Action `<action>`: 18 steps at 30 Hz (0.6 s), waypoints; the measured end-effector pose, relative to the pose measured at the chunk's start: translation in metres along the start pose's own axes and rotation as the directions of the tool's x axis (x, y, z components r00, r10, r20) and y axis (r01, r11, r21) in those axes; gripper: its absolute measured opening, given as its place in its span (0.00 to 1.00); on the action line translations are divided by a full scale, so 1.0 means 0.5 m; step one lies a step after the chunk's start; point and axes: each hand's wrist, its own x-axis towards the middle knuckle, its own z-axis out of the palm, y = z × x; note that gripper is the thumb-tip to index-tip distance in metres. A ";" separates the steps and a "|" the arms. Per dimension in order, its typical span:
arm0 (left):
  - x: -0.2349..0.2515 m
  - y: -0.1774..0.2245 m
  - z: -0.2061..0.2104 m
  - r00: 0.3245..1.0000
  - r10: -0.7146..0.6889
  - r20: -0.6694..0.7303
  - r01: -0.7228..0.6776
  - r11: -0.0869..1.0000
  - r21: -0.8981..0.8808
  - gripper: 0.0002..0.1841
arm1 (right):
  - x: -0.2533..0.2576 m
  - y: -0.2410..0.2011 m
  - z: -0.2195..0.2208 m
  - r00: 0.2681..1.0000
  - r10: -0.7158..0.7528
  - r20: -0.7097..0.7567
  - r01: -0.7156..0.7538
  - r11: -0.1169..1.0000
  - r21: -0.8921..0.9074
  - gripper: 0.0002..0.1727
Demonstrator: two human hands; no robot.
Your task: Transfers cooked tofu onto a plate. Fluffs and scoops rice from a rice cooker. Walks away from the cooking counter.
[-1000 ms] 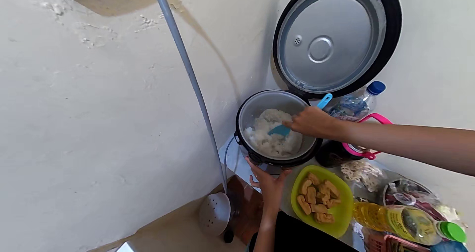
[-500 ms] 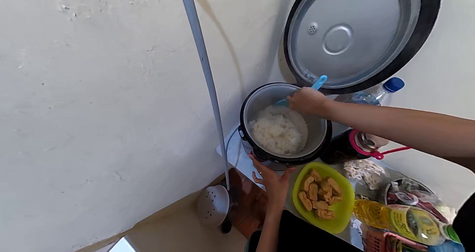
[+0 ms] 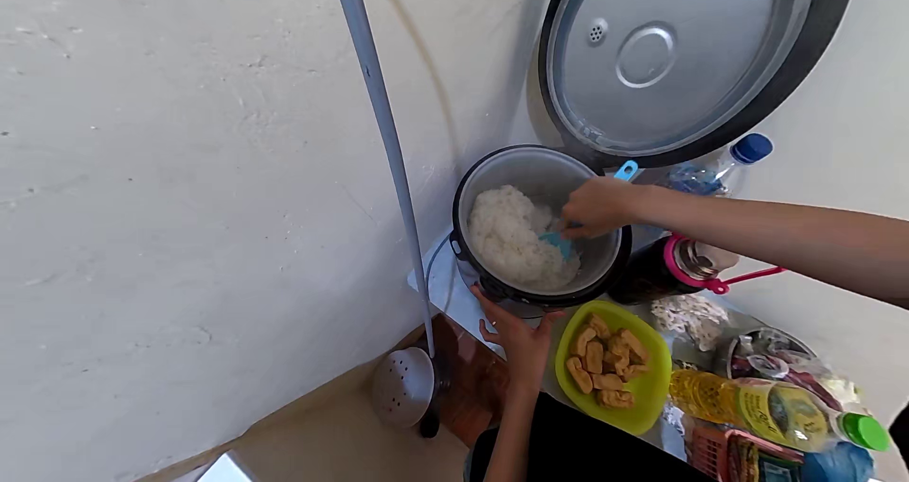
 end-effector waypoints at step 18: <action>-0.004 -0.007 0.002 0.999 0.035 -0.038 -0.035 0.999 -0.005 0.77 | -0.044 -0.015 -0.043 0.972 0.177 0.153 -0.234 0.709 0.666 0.15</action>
